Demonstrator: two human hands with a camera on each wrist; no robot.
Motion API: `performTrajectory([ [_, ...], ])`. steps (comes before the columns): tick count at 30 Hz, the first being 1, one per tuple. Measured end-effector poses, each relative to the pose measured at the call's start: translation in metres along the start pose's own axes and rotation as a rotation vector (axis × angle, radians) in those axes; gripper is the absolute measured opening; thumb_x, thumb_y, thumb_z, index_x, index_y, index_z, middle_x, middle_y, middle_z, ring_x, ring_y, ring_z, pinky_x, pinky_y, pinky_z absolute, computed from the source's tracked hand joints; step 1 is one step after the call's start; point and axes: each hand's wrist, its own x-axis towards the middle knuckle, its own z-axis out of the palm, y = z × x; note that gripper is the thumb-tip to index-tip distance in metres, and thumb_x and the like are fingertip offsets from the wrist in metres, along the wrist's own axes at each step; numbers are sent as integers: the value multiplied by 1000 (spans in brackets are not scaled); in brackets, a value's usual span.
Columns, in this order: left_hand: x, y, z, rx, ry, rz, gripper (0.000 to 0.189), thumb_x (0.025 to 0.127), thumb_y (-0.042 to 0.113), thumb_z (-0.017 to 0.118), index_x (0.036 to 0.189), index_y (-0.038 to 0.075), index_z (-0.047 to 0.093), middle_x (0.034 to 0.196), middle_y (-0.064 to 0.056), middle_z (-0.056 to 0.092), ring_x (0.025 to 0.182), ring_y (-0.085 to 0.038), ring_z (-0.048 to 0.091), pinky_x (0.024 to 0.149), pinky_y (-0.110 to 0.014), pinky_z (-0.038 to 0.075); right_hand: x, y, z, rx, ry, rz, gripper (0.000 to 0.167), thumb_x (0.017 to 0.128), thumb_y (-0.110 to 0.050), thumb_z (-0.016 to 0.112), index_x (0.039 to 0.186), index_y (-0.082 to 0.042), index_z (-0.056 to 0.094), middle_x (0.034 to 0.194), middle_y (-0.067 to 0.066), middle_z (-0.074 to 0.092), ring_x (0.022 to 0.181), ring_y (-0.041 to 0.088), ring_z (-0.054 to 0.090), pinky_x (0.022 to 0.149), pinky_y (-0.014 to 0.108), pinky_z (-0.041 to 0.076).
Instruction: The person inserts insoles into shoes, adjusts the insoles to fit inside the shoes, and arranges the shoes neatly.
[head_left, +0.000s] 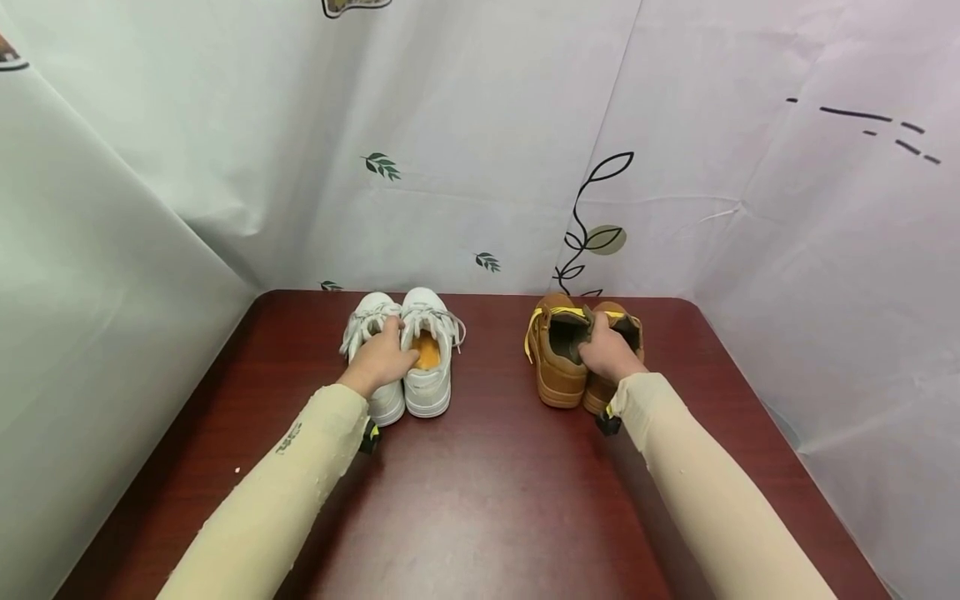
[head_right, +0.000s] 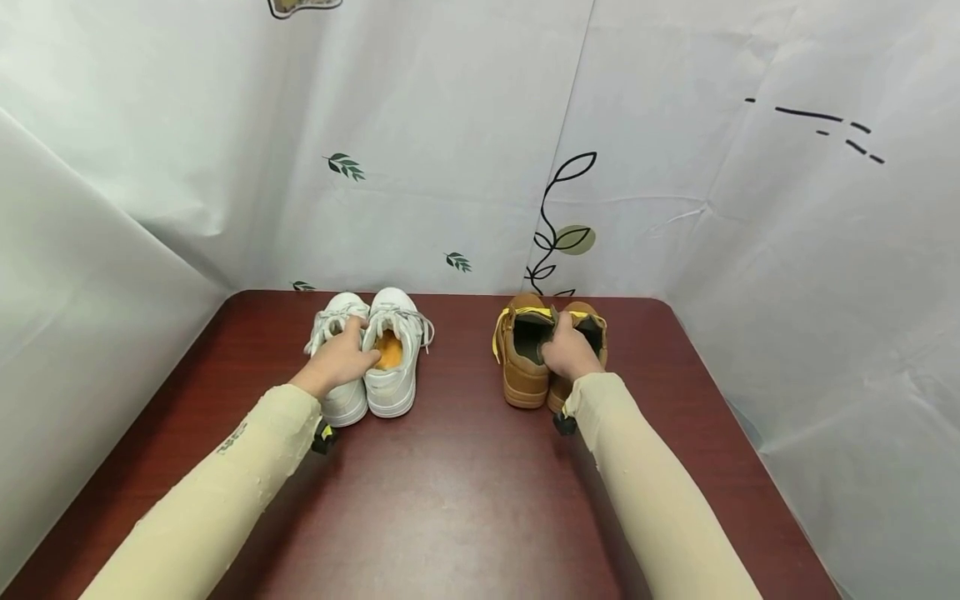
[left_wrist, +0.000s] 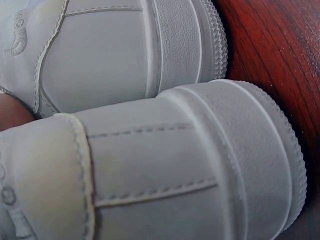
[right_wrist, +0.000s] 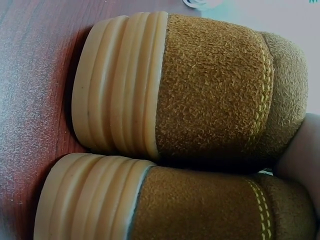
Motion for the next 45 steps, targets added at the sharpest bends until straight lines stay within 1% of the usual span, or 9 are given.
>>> performTrajectory([
  [5, 0, 1, 1, -6, 6, 9, 62, 97, 31, 55, 146, 3, 29, 127, -28, 61, 102, -38, 63, 87, -52, 49, -1, 0, -2, -5, -1, -14, 63, 101, -23, 42, 151, 1, 10, 95, 18, 62, 81, 30, 59, 70, 41, 43],
  [14, 4, 5, -3, 0, -8, 24, 62, 98, 31, 52, 147, 2, 28, 122, -26, 62, 94, -34, 63, 84, -50, 49, 3, 3, -9, 19, -29, -50, 74, 101, -20, 41, 156, 2, -3, 115, 27, 61, 92, 33, 59, 75, 43, 43],
  [18, 5, 8, -2, -4, -9, 28, 61, 99, 30, 51, 147, 1, 27, 127, -28, 60, 103, -38, 63, 89, -53, 48, 6, 4, -9, 30, -47, -74, 74, 100, -18, 41, 155, 4, -3, 130, 33, 54, 103, 36, 58, 80, 46, 44],
  [23, 6, 12, 2, -9, -8, 20, 62, 99, 30, 52, 148, 1, 27, 133, -30, 57, 114, -41, 61, 95, -55, 47, 8, 5, -5, 34, -60, -111, 72, 99, -17, 43, 154, 5, 1, 143, 37, 44, 122, 42, 54, 95, 52, 45],
  [28, 7, 17, 5, -12, -12, 38, 62, 98, 29, 53, 147, 0, 28, 131, -30, 58, 113, -41, 62, 94, -55, 47, 6, 2, -1, 39, -59, -123, 70, 100, -15, 43, 154, 4, 3, 143, 36, 45, 120, 40, 55, 93, 50, 45],
  [33, 8, 18, 9, -22, -9, 11, 62, 99, 30, 54, 148, 2, 28, 132, -28, 58, 112, -40, 62, 94, -54, 48, 7, -9, 4, 41, -75, -152, 71, 100, -16, 43, 155, 4, 2, 140, 36, 48, 115, 37, 58, 88, 47, 46],
  [36, 10, 21, 12, -26, -4, 20, 61, 98, 30, 54, 146, 2, 29, 129, -27, 60, 108, -38, 63, 92, -53, 48, 7, -15, 7, 55, -76, -148, 71, 101, -16, 44, 155, 2, 2, 135, 33, 53, 108, 37, 60, 84, 46, 46],
  [43, 15, 32, 21, -16, -13, 36, 62, 99, 30, 54, 148, 3, 28, 121, -25, 64, 95, -33, 62, 85, -49, 49, 8, -29, 18, 81, -98, -162, 73, 101, -17, 43, 157, 0, -1, 146, 33, 44, 122, 36, 56, 93, 48, 46],
  [45, 16, 36, 23, -15, -17, 31, 62, 99, 30, 54, 148, 3, 28, 122, -24, 64, 96, -32, 62, 86, -49, 49, 8, -34, 21, 91, -104, -157, 74, 101, -17, 43, 158, -2, -1, 144, 33, 47, 115, 36, 59, 88, 46, 47],
])
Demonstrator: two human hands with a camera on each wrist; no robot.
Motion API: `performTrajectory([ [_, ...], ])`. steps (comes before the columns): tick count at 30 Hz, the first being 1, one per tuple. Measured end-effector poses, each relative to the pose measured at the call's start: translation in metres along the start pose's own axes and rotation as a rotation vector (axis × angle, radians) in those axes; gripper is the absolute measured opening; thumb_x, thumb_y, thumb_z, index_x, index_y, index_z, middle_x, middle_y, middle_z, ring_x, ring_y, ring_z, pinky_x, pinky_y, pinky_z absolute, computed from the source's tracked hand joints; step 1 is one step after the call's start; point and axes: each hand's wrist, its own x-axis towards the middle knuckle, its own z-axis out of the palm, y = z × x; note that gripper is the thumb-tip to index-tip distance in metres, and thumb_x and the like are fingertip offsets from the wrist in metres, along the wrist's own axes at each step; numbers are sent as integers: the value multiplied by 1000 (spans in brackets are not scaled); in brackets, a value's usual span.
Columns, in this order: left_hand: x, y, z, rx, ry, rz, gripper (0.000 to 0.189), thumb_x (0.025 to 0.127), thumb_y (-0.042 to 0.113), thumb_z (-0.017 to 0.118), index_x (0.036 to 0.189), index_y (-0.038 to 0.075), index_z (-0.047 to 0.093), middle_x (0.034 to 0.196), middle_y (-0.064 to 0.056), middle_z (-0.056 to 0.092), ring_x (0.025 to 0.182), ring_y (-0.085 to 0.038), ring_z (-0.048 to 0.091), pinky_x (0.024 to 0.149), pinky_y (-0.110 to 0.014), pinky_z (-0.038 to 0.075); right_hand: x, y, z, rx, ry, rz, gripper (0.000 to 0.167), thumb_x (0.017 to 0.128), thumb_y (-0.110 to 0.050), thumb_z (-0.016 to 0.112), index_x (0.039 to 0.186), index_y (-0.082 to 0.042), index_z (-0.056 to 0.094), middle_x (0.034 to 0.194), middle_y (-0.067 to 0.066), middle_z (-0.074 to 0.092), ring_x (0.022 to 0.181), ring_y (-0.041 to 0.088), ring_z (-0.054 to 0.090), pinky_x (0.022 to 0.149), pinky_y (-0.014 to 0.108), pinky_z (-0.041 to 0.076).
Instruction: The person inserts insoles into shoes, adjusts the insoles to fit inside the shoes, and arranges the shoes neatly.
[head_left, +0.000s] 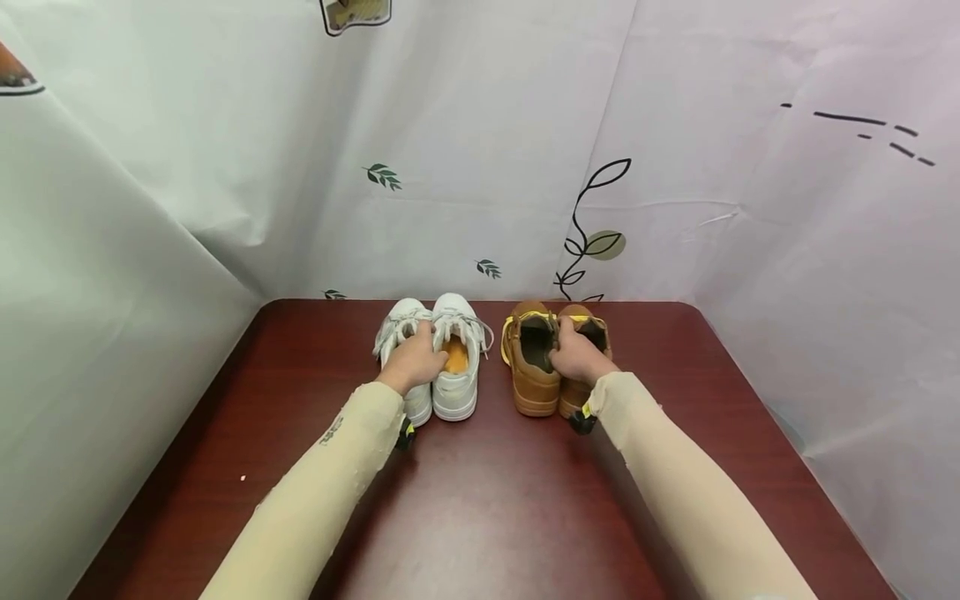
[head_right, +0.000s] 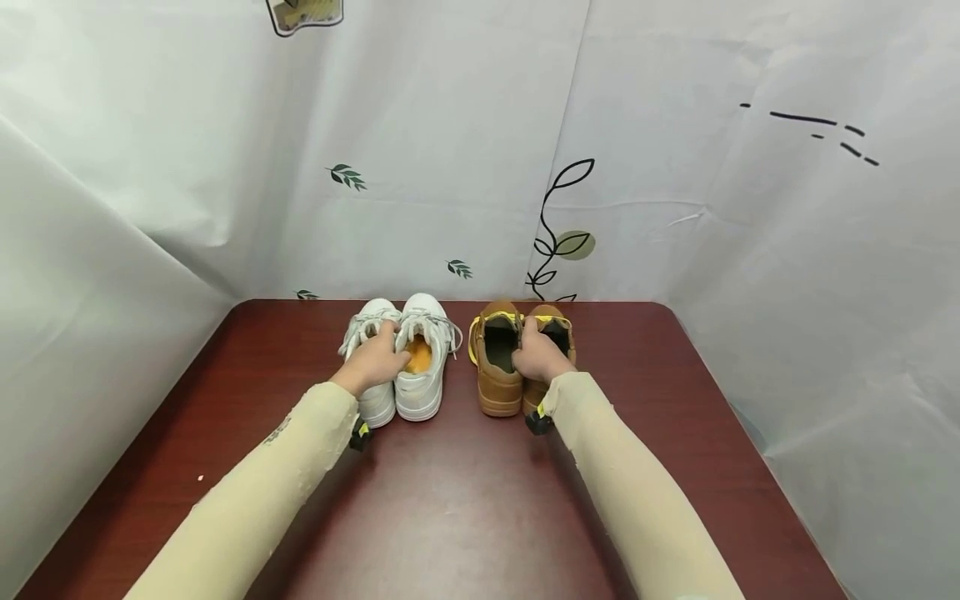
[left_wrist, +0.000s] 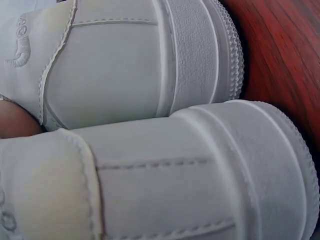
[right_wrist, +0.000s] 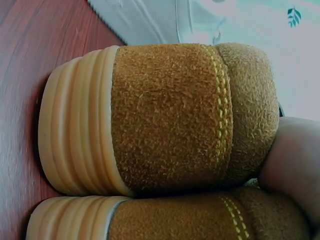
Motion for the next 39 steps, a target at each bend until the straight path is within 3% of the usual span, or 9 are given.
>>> performTrajectory([
  [4, 7, 12, 5, -5, -4, 19, 60, 99, 30, 54, 147, 4, 29, 116, -21, 64, 92, -30, 62, 83, -46, 49, 3, -8, 3, 3, 15, -2, 74, 101, -16, 44, 158, -2, -1, 131, 30, 59, 97, 31, 64, 78, 42, 45],
  [10, 10, 26, 18, -17, 5, -8, 58, 98, 30, 56, 142, 2, 30, 106, -19, 65, 80, -29, 60, 73, -43, 49, 1, -16, 15, 33, 6, 9, 77, 99, -16, 45, 157, 0, -3, 122, 28, 62, 87, 28, 63, 73, 41, 44],
  [14, 9, 32, 23, -29, -1, -17, 59, 98, 30, 56, 143, 2, 30, 110, -20, 65, 80, -29, 61, 73, -43, 48, -3, -16, 17, 40, 31, 54, 76, 98, -17, 44, 157, -1, -2, 88, 17, 65, 68, 25, 59, 64, 38, 42],
  [18, 9, 33, 20, -27, 3, -5, 61, 97, 31, 56, 144, 3, 29, 110, -21, 65, 82, -30, 61, 73, -43, 47, -5, -17, 16, 54, 60, 66, 71, 100, -19, 43, 155, -2, 2, 66, 4, 48, 52, 20, 45, 55, 35, 38],
  [23, 6, 28, 19, -10, 10, 3, 64, 96, 33, 56, 145, 4, 29, 115, -22, 65, 86, -30, 62, 77, -45, 49, -4, -19, 22, 59, 69, 110, 70, 102, -22, 42, 156, -6, 1, 61, 1, 42, 46, 18, 38, 48, 34, 36],
  [32, 1, 28, 19, 0, 40, 14, 64, 95, 35, 56, 144, 2, 32, 124, -25, 63, 98, -36, 65, 84, -51, 51, -6, -21, 25, 35, 91, 133, 69, 103, -25, 43, 156, -8, 3, 62, 3, 45, 46, 20, 44, 48, 35, 41],
  [36, -2, 31, 20, 40, 63, 7, 66, 95, 35, 53, 149, 4, 31, 105, -22, 69, 81, -33, 65, 73, -47, 51, -7, -22, 24, 31, 82, 159, 68, 104, -27, 42, 156, -8, 3, 61, 3, 46, 45, 20, 43, 47, 35, 41],
  [39, -9, 33, 19, 102, 87, 6, 66, 97, 38, 48, 153, 8, 31, 92, -19, 70, 71, -32, 63, 64, -46, 50, -13, -24, 23, -44, 91, 154, 70, 104, -31, 41, 157, -6, 5, 61, 4, 50, 45, 19, 46, 47, 35, 41],
])
